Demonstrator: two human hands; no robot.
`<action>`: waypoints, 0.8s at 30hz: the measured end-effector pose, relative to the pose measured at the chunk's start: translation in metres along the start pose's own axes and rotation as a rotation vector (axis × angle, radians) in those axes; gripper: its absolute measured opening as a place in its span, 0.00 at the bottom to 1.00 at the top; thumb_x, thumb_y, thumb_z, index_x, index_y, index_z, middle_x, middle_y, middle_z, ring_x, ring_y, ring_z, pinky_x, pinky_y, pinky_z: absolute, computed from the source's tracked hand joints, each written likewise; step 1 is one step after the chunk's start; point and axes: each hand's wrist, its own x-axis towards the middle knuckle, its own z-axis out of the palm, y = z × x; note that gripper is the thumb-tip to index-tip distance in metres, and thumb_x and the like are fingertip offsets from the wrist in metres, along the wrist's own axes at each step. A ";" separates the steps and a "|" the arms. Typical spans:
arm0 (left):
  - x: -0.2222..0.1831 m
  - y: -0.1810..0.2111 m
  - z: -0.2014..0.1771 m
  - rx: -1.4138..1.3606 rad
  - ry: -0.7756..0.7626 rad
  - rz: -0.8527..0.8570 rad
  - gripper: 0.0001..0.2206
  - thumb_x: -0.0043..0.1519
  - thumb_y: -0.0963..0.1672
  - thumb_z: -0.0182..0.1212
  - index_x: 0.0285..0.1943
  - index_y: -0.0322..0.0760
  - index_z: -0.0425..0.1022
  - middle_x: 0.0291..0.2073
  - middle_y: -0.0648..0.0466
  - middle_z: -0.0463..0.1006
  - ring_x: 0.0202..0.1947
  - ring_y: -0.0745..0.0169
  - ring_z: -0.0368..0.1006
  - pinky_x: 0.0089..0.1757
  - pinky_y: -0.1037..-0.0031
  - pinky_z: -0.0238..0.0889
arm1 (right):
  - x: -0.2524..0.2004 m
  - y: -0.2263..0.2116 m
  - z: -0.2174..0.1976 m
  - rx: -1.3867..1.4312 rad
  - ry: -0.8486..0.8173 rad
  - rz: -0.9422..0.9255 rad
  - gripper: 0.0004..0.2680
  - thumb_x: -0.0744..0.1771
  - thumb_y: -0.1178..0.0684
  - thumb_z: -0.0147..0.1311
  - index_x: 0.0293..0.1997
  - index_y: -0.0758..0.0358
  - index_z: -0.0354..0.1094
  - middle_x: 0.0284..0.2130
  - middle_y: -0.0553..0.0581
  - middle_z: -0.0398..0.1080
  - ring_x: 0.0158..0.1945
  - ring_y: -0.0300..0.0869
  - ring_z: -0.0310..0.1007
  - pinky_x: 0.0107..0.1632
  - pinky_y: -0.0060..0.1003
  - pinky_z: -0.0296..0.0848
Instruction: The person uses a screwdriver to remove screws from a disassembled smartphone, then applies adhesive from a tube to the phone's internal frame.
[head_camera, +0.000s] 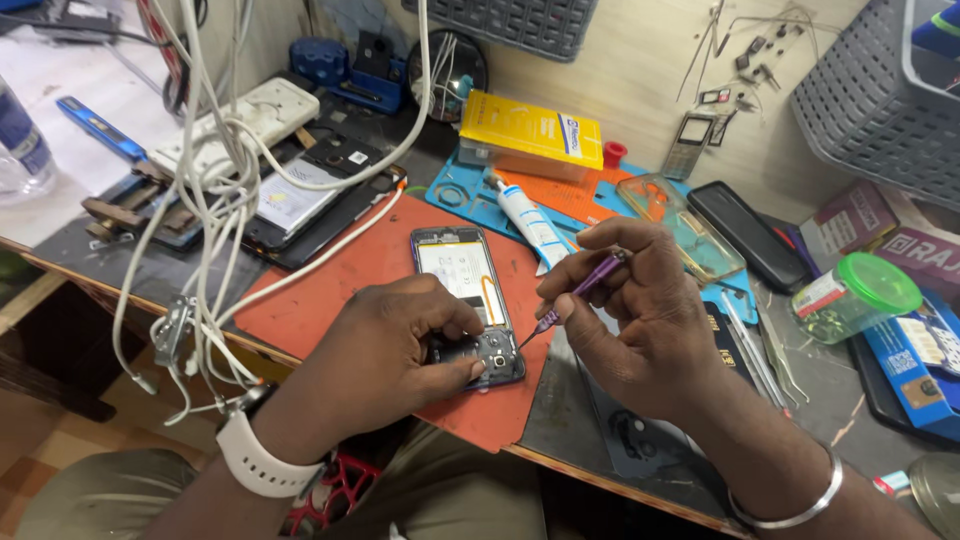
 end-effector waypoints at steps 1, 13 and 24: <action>0.000 -0.001 0.000 -0.004 -0.003 0.029 0.12 0.48 0.44 0.73 0.38 0.35 0.81 0.31 0.52 0.79 0.31 0.58 0.79 0.35 0.71 0.72 | 0.000 0.000 0.001 -0.003 -0.014 -0.001 0.18 0.68 0.68 0.53 0.62 0.64 0.50 0.45 0.59 0.71 0.48 0.37 0.74 0.51 0.31 0.78; -0.002 -0.001 0.000 0.032 -0.024 0.031 0.12 0.46 0.44 0.75 0.38 0.38 0.82 0.31 0.53 0.79 0.31 0.58 0.78 0.35 0.70 0.71 | 0.003 -0.008 0.004 -0.088 -0.121 -0.079 0.15 0.67 0.70 0.51 0.56 0.67 0.51 0.45 0.59 0.69 0.48 0.38 0.78 0.51 0.32 0.83; -0.001 -0.001 0.000 0.050 -0.025 0.038 0.12 0.47 0.44 0.75 0.38 0.38 0.82 0.31 0.53 0.79 0.31 0.57 0.78 0.35 0.70 0.71 | 0.007 -0.025 0.001 -0.531 -0.133 -0.127 0.19 0.64 0.54 0.66 0.59 0.65 0.65 0.33 0.54 0.78 0.37 0.35 0.81 0.39 0.32 0.77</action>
